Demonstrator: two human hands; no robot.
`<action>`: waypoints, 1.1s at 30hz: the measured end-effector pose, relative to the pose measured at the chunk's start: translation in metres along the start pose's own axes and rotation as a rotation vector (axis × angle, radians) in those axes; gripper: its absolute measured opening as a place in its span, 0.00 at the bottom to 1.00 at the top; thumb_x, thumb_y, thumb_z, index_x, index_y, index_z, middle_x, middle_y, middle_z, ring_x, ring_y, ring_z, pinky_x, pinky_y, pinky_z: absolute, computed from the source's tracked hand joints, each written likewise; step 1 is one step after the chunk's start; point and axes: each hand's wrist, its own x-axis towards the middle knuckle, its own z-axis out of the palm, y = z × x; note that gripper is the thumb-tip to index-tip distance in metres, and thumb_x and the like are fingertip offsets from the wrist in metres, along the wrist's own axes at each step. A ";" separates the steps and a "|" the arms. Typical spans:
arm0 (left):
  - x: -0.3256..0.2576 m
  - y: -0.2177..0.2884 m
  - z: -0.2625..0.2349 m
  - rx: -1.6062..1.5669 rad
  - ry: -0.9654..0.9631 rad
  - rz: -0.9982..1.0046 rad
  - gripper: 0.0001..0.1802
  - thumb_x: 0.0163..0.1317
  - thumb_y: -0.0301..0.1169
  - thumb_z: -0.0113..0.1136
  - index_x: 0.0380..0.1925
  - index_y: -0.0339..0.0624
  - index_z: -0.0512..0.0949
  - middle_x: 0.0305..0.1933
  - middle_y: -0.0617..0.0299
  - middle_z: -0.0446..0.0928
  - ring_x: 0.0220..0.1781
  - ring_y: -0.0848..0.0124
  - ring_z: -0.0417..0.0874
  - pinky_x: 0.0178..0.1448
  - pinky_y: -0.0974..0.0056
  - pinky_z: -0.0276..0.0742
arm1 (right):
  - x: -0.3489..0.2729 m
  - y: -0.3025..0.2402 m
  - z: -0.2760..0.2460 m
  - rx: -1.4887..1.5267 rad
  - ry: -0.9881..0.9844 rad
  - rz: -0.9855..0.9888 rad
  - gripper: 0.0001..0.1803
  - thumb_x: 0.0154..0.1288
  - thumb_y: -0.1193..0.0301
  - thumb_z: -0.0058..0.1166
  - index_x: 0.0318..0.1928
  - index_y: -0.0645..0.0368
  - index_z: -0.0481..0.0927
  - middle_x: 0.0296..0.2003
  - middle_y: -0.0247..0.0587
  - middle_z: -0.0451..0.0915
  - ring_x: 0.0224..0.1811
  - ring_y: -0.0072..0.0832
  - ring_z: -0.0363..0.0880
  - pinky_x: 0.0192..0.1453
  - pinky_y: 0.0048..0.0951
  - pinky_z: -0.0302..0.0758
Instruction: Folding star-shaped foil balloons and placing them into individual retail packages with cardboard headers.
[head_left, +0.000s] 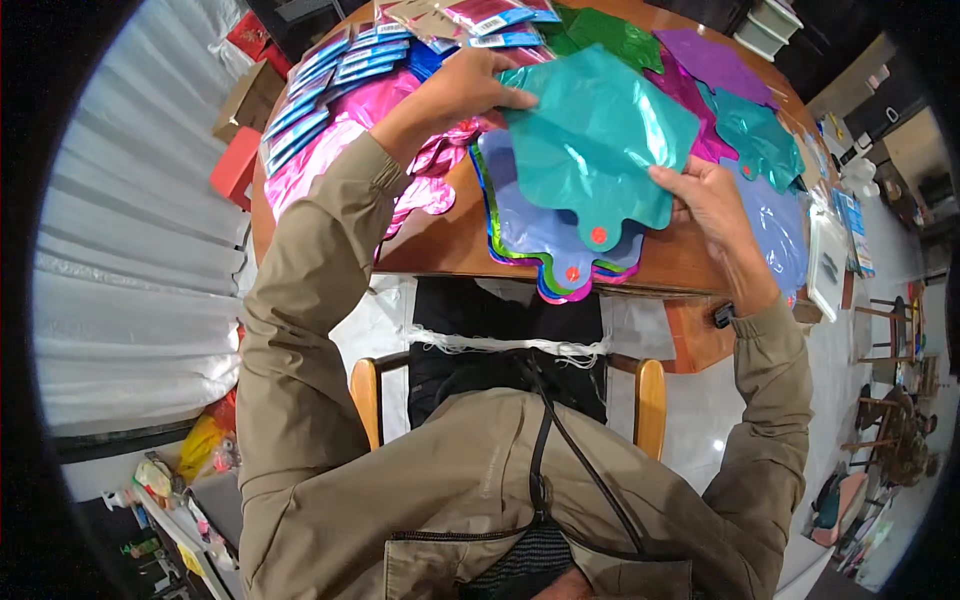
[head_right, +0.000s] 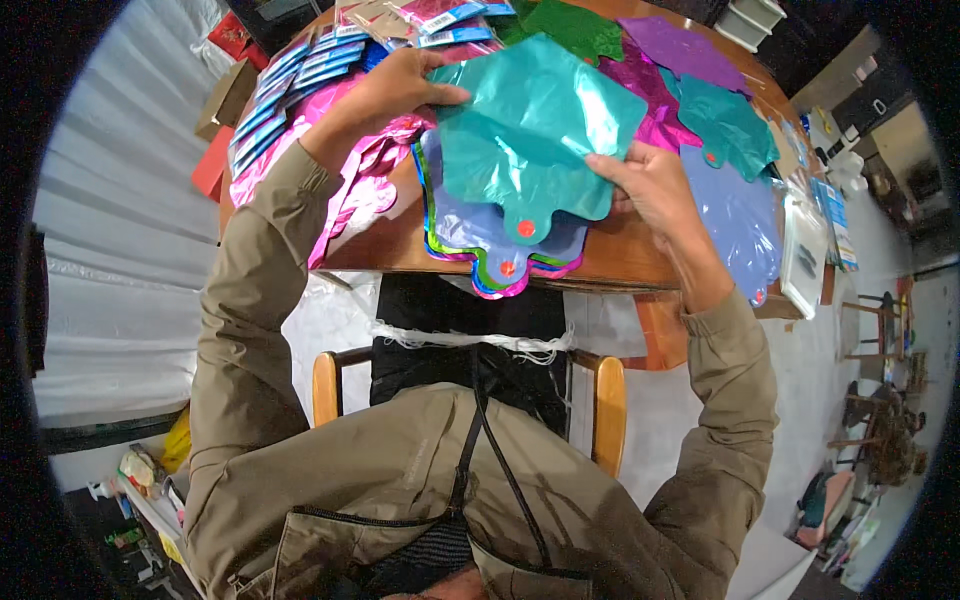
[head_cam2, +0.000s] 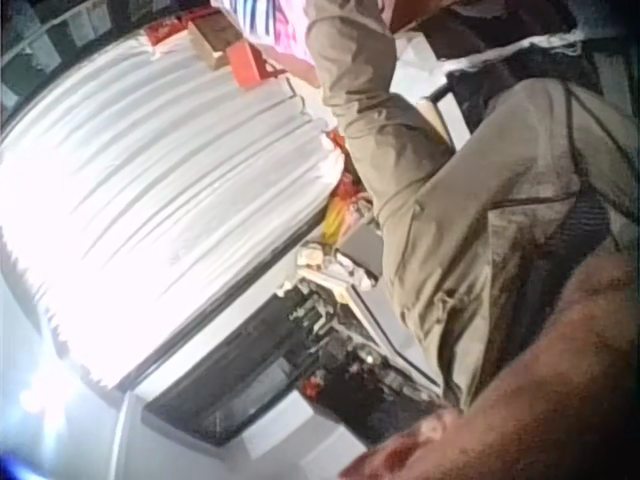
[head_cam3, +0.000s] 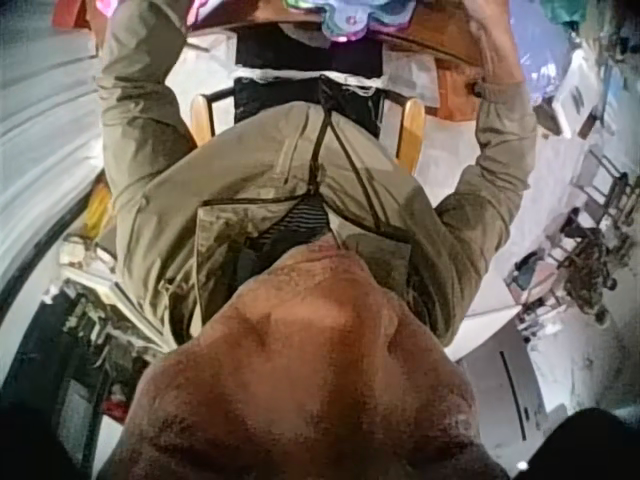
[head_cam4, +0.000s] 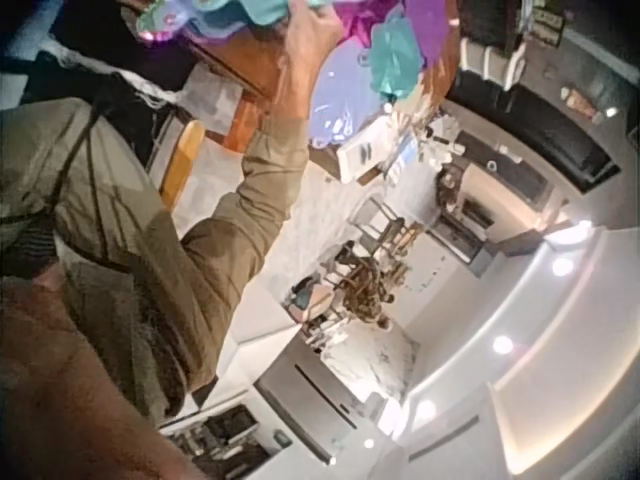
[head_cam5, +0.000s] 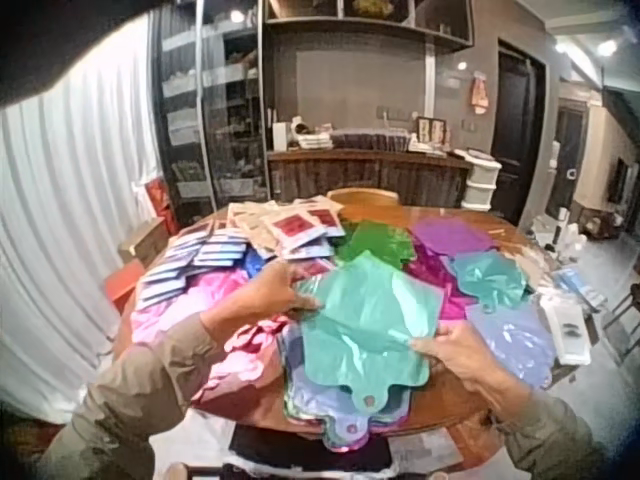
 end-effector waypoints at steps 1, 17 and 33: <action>-0.004 -0.011 -0.005 0.071 -0.001 -0.017 0.19 0.63 0.26 0.79 0.51 0.26 0.85 0.38 0.53 0.87 0.29 0.69 0.86 0.34 0.65 0.86 | 0.001 0.006 0.005 -0.002 -0.019 0.015 0.14 0.72 0.68 0.72 0.51 0.63 0.85 0.32 0.33 0.87 0.27 0.16 0.81 0.31 0.14 0.75; -0.019 -0.055 0.014 0.818 0.105 0.111 0.36 0.50 0.45 0.84 0.56 0.35 0.84 0.51 0.43 0.88 0.51 0.45 0.88 0.54 0.45 0.84 | 0.004 0.006 0.001 -0.669 0.151 -0.173 0.19 0.67 0.60 0.74 0.46 0.65 0.87 0.27 0.35 0.84 0.25 0.24 0.78 0.31 0.26 0.73; 0.008 -0.008 0.084 0.873 -0.134 0.426 0.15 0.66 0.38 0.72 0.46 0.42 0.84 0.40 0.52 0.82 0.35 0.48 0.86 0.40 0.49 0.82 | 0.329 0.022 -0.224 -1.173 0.391 -0.583 0.18 0.67 0.57 0.62 0.41 0.62 0.88 0.32 0.47 0.87 0.35 0.48 0.84 0.44 0.46 0.79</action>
